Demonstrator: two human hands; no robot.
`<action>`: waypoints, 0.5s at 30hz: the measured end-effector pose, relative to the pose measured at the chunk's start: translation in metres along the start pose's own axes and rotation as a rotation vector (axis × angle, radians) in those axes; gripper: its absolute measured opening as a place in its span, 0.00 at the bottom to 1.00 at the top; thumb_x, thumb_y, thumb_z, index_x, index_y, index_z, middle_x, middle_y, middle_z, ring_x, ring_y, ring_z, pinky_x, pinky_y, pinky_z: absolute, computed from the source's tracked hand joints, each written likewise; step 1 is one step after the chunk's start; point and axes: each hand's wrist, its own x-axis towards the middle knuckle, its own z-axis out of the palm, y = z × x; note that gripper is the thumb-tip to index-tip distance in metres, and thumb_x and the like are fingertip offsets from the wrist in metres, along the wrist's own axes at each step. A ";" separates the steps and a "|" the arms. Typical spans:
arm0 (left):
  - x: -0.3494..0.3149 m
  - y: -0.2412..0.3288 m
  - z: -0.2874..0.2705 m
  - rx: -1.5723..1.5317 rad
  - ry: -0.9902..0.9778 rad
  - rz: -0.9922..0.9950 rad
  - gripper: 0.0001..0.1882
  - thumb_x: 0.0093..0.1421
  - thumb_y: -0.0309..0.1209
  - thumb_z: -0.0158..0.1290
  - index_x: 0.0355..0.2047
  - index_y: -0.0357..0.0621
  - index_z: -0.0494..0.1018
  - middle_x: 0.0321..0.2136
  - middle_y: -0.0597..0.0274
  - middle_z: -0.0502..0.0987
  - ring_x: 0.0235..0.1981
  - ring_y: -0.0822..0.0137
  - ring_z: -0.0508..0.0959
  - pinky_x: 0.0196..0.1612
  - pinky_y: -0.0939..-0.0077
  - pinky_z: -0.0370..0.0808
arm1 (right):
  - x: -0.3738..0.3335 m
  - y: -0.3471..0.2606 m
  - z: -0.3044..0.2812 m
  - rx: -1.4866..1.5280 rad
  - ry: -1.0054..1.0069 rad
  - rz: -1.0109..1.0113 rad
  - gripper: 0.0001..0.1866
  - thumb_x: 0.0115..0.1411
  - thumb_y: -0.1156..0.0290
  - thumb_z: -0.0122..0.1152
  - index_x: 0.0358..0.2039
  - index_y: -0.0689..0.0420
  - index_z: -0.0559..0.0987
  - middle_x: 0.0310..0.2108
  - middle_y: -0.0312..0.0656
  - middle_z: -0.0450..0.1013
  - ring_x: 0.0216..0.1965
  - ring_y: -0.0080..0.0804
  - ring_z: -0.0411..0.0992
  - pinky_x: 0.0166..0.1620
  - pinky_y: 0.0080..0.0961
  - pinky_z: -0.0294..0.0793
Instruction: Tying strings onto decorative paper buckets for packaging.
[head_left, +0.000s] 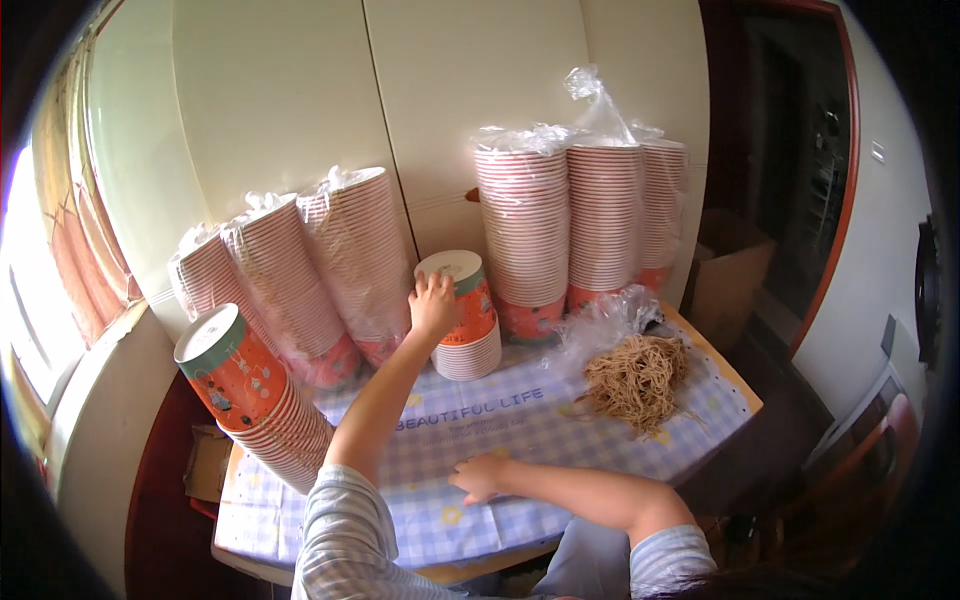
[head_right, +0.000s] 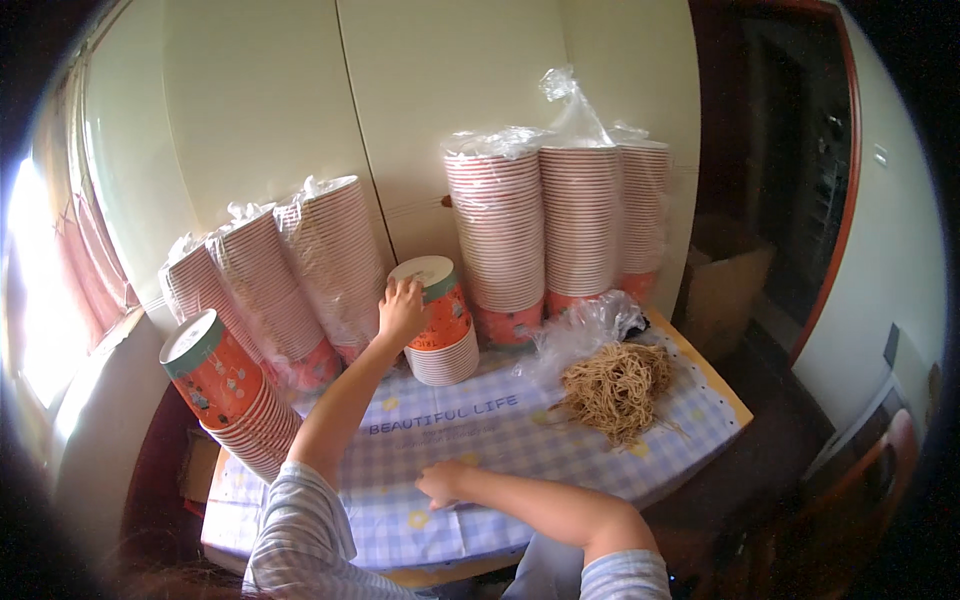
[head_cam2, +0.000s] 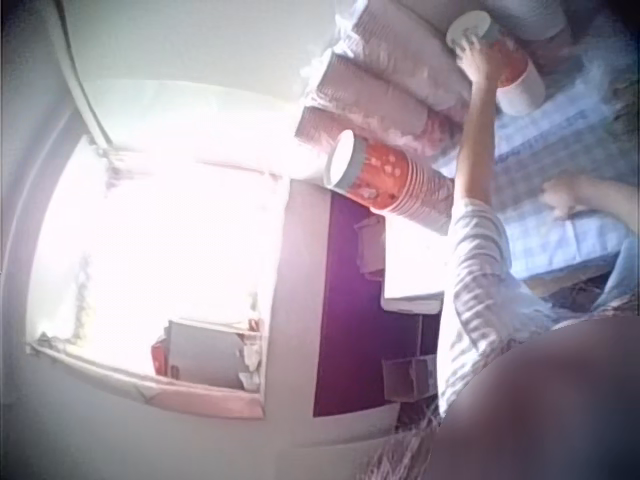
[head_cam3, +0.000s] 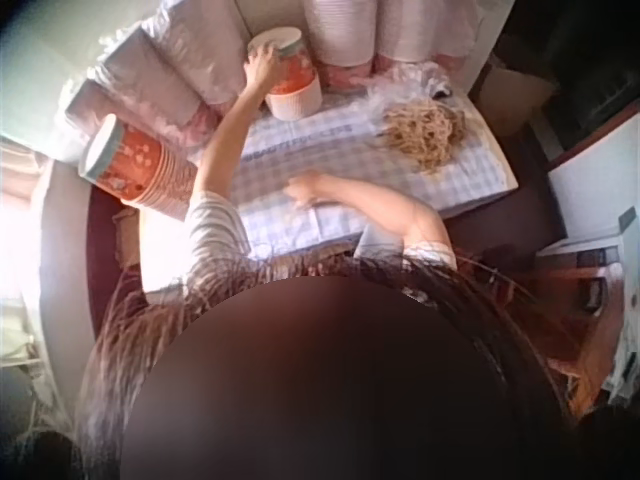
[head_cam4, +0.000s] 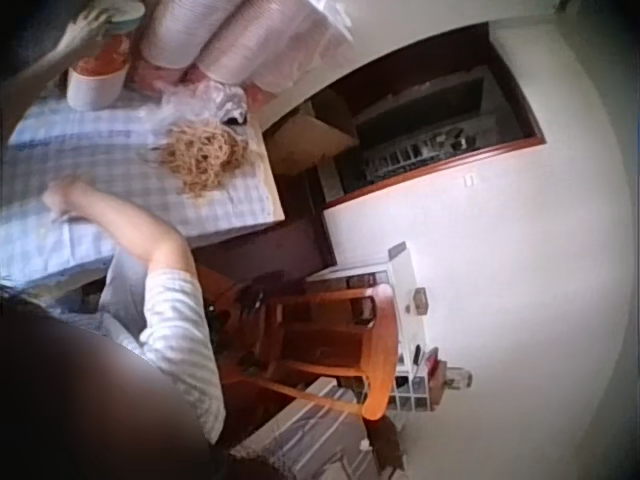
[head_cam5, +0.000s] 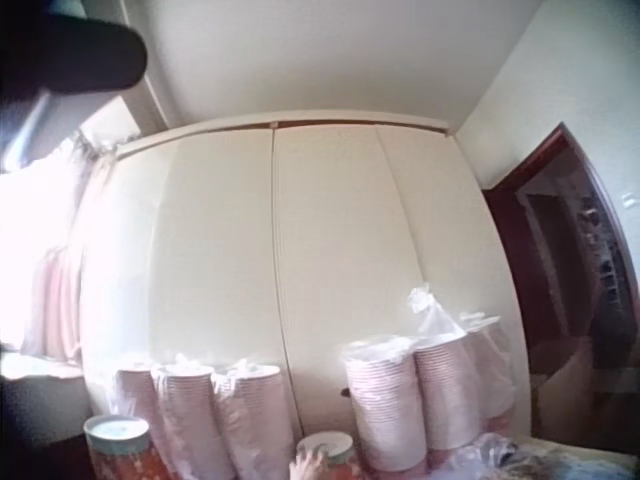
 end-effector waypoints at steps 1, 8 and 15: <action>0.002 0.002 -0.001 -0.046 0.001 -0.022 0.23 0.45 0.37 0.55 0.40 0.43 0.64 0.45 0.52 0.65 0.52 0.47 0.60 0.45 0.52 0.66 | 0.000 0.001 0.001 -0.003 -0.017 -0.006 0.23 0.48 0.59 0.58 0.41 0.58 0.70 0.42 0.48 0.65 0.45 0.45 0.65 0.45 0.37 0.66; 0.014 0.002 -0.005 -0.302 0.056 -0.040 0.20 0.40 0.29 0.58 0.33 0.38 0.64 0.36 0.48 0.66 0.39 0.48 0.68 0.41 0.60 0.68 | 0.000 0.002 -0.001 0.015 -0.051 0.027 0.23 0.48 0.58 0.58 0.42 0.57 0.70 0.44 0.46 0.65 0.47 0.44 0.64 0.46 0.37 0.66; 0.021 -0.006 -0.016 -0.303 0.122 -0.060 0.17 0.42 0.29 0.57 0.32 0.39 0.65 0.35 0.52 0.67 0.39 0.50 0.68 0.41 0.62 0.68 | -0.001 -0.002 -0.005 -0.034 -0.079 0.030 0.24 0.48 0.57 0.58 0.43 0.56 0.69 0.44 0.45 0.64 0.47 0.43 0.63 0.46 0.38 0.66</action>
